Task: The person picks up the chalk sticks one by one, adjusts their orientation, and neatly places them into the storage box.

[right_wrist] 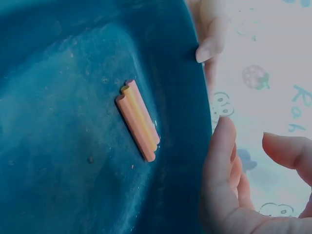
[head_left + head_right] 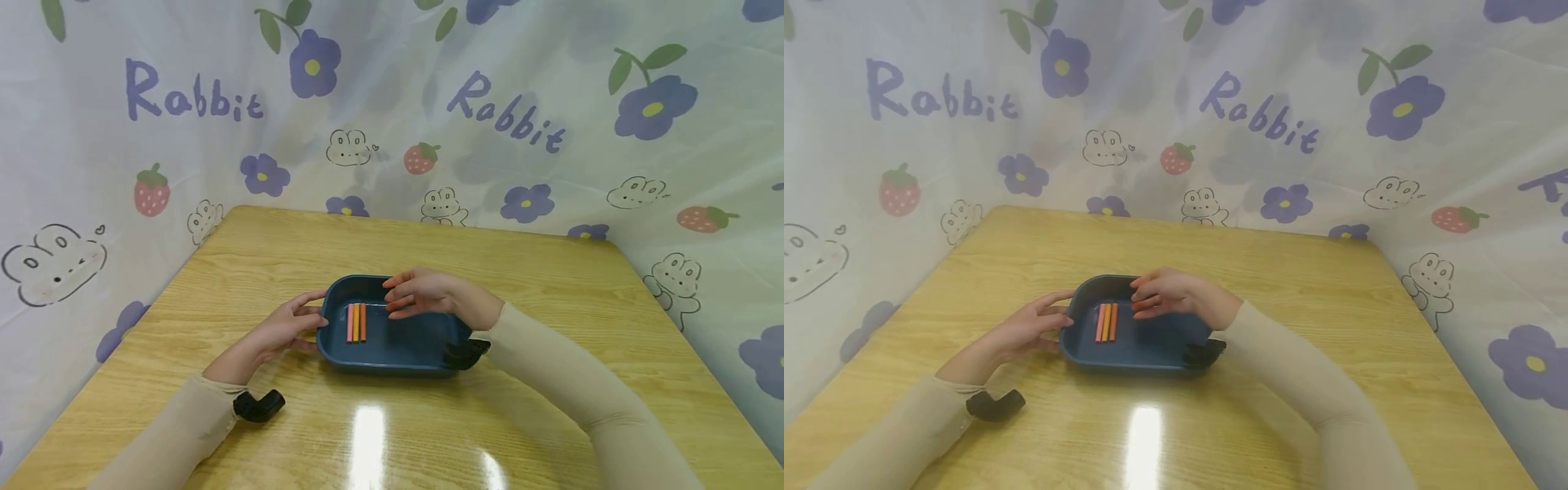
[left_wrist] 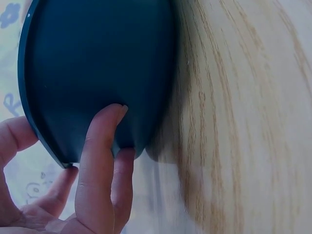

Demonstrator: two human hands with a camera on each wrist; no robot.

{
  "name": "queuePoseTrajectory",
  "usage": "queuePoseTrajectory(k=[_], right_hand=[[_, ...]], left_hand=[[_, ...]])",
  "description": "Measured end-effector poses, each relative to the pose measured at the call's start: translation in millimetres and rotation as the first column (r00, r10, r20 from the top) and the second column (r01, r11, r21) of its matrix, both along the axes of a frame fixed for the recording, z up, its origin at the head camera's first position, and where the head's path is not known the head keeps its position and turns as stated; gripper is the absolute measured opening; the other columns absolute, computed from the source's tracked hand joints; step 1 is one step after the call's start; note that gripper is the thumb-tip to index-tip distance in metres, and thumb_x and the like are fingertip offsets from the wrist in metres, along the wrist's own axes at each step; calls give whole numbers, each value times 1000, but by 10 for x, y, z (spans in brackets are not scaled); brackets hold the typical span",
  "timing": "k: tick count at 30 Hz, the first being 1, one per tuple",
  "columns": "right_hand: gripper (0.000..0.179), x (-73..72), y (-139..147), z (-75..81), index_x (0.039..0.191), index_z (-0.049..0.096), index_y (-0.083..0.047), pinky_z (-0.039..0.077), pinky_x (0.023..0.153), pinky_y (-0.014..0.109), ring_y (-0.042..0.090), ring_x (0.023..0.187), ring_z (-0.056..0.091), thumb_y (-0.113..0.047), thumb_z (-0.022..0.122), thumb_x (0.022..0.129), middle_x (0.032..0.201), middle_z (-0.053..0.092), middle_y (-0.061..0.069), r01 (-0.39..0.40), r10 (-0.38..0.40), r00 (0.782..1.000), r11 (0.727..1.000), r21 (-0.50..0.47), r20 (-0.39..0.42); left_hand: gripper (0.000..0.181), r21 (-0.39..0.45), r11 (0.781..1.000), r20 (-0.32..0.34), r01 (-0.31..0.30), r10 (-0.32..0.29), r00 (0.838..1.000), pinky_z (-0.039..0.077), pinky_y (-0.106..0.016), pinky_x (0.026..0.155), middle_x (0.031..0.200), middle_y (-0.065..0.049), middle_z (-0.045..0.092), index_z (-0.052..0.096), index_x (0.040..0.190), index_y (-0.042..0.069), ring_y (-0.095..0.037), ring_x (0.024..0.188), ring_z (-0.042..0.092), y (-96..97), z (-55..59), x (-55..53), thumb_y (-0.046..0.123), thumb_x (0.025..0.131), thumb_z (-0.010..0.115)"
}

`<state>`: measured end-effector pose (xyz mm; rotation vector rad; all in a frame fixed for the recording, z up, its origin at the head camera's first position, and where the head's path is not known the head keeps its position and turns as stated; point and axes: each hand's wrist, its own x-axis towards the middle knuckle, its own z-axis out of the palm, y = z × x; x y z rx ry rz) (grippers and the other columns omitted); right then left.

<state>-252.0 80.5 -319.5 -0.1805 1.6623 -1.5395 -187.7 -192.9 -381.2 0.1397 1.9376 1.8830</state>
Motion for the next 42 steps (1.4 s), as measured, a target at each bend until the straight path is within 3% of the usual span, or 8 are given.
queuePoseTrajectory(k=[6, 9, 12, 21, 27, 34, 42], right_hand=[[52, 82, 230, 26, 142, 25, 7, 46, 91, 41, 38, 114, 46, 3, 47, 94, 130, 38, 25, 32, -33, 999, 999, -32, -36], [51, 121, 351, 36, 141, 26, 9, 46, 91, 41, 33, 104, 53, 2, 46, 95, 111, 50, 17, 52, -54, 997, 998, -41, -54], [49, 172, 473, 58, 140, 25, 9, 46, 91, 40, 24, 93, 56, 1, 45, 95, 101, 51, 10, 65, -68, 995, 997, -44, -76], [48, 293, 779, 62, 137, 25, 12, 48, 88, 39, 23, 89, 56, 1, 45, 95, 101, 50, 10, 130, -138, 986, 988, -84, -90], [34, 343, 985, 60, 126, 37, 6, 49, 86, 37, 21, 84, 55, 0, 46, 95, 96, 52, 8, 152, -161, 984, 983, -101, -80], [43, 370, 1204, 55, 133, 30, 10, 48, 88, 36, 22, 88, 55, -2, 47, 95, 103, 50, 10, 179, -188, 978, 979, -99, -90], [23, 428, 1425, -17, 115, 46, -1, 48, 89, 38, 19, 84, 58, -2, 50, 93, 91, 60, 4, 214, -225, 969, 970, -112, -100]], left_hand=[[65, -6, 1000, -1, -2, 2, 1000, 54, -43, 71, 135, -30, 37, 21, 148, 7, -29, 102, 59, 1, 6, 1, 7, 91, 53], [65, -12, 1000, -1, -3, 3, 1000, 54, -43, 71, 135, -30, 38, 21, 148, 8, -28, 101, 60, 6, 11, 4, 6, 92, 53], [65, -15, 1000, 0, -6, 6, 1000, 54, -42, 71, 135, -30, 38, 21, 148, 8, -28, 100, 60, 13, 8, 7, 7, 92, 53], [65, -14, 1000, -7, -6, 6, 1000, 54, -42, 71, 134, -30, 39, 22, 148, 8, -28, 100, 60, 21, -9, 14, 7, 91, 54], [65, -16, 1000, -2, -8, 8, 1000, 54, -42, 71, 133, -31, 38, 22, 148, 8, -28, 98, 60, 16, 2, 6, 7, 92, 54], [64, -15, 1000, -4, -7, 7, 1000, 55, -41, 71, 134, -30, 38, 22, 148, 8, -27, 98, 60, 13, 6, -2, 7, 92, 54], [64, -17, 1000, -5, -3, 3, 1000, 54, -43, 72, 134, -30, 39, 22, 148, 8, -28, 99, 60, 12, -2, 11, 8, 92, 54]])
